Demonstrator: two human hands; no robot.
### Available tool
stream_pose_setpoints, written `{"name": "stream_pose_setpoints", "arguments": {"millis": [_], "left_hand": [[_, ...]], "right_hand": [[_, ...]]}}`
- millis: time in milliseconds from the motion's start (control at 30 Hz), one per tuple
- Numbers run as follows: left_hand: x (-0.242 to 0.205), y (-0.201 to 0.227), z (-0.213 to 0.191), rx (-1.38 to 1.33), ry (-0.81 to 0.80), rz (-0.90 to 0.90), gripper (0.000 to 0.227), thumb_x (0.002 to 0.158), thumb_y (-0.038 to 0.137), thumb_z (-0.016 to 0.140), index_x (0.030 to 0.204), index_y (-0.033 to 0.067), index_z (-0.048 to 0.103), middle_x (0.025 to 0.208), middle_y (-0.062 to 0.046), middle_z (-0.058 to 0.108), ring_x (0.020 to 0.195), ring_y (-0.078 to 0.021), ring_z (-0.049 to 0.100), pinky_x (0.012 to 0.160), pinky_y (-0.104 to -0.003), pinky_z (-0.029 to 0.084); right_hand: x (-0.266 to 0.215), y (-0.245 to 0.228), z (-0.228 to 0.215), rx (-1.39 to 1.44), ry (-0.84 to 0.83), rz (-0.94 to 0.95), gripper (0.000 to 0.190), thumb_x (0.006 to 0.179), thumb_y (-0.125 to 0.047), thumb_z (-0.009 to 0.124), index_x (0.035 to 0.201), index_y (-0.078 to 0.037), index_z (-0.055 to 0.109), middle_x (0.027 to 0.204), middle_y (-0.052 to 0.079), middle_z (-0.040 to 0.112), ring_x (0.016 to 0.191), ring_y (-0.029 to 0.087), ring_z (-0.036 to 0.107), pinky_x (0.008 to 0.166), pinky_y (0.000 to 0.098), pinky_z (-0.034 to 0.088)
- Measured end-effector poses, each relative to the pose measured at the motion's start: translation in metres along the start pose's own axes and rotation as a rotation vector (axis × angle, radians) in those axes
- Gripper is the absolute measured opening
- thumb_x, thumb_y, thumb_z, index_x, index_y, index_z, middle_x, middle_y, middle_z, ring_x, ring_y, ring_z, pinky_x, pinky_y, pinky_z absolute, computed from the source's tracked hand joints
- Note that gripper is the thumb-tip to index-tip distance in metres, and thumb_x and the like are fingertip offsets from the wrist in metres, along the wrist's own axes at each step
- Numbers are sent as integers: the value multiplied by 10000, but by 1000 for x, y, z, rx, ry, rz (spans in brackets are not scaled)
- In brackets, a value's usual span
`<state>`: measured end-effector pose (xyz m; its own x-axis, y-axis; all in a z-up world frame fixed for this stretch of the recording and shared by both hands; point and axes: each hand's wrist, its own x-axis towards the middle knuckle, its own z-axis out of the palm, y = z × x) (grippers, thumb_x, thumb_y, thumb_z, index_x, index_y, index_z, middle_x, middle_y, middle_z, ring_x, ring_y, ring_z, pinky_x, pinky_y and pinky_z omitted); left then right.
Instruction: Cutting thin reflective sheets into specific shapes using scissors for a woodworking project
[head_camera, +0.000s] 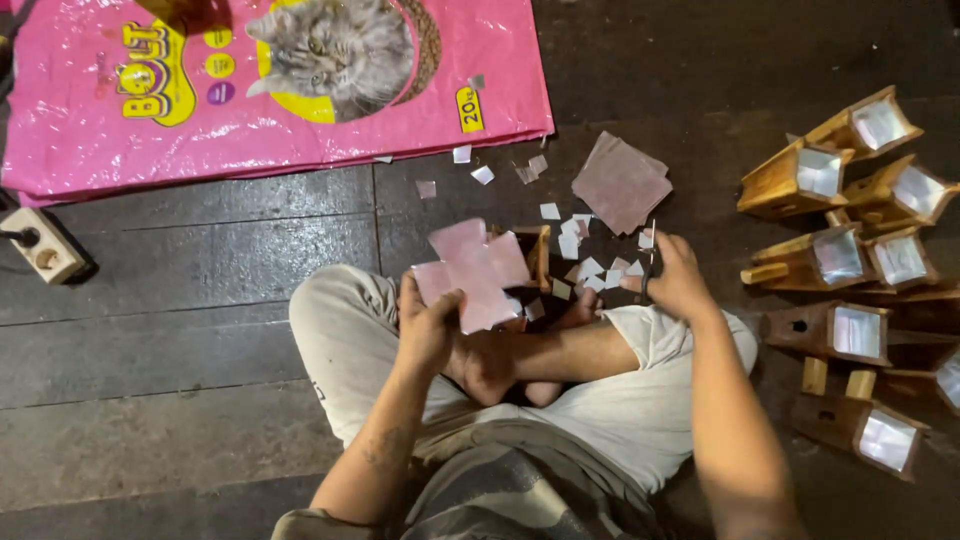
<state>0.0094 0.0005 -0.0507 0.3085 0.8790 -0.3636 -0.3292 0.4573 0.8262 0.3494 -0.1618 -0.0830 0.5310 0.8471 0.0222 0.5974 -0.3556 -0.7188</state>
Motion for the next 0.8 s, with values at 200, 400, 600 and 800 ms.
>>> {"name": "stream_pose_setpoints", "arguments": {"millis": [200, 400, 600, 800], "left_hand": [[9, -3, -19, -205, 88, 30, 629, 842, -118, 604, 1369, 194, 462, 982, -73, 593, 713, -173, 626, 597, -261, 546], [6, -6, -40, -148, 128, -37, 627, 900, -56, 579, 1407, 286, 442, 844, -58, 527, 618, -157, 578, 475, -241, 512], [7, 6, -34, -184, 140, -37, 567, 921, -13, 572, 1386, 283, 442, 887, -52, 556, 685, -173, 628, 565, -324, 604], [4, 12, -33, -218, 109, -18, 582, 921, -18, 571, 1410, 265, 428, 836, -41, 516, 690, -155, 605, 585, -315, 601]], "right_hand": [[49, 47, 55, -575, -558, 416, 961, 848, -250, 750, 1664, -199, 244, 1650, 237, 283, 1582, 438, 33, 1125, 759, 211], [59, -9, 58, -558, -481, 330, 794, 848, -267, 735, 1552, -167, 382, 1361, 251, 603, 1333, 472, 527, 1017, 687, 445], [56, 12, 73, -680, -472, 373, 278, 943, -221, 701, 1174, -67, 688, 1096, 284, 757, 1047, 495, 721, 825, 601, 588], [52, 59, 85, -21, -440, 573, 203, 799, -13, 787, 781, 41, 591, 632, 245, 654, 482, 306, 680, 416, 380, 571]]}}
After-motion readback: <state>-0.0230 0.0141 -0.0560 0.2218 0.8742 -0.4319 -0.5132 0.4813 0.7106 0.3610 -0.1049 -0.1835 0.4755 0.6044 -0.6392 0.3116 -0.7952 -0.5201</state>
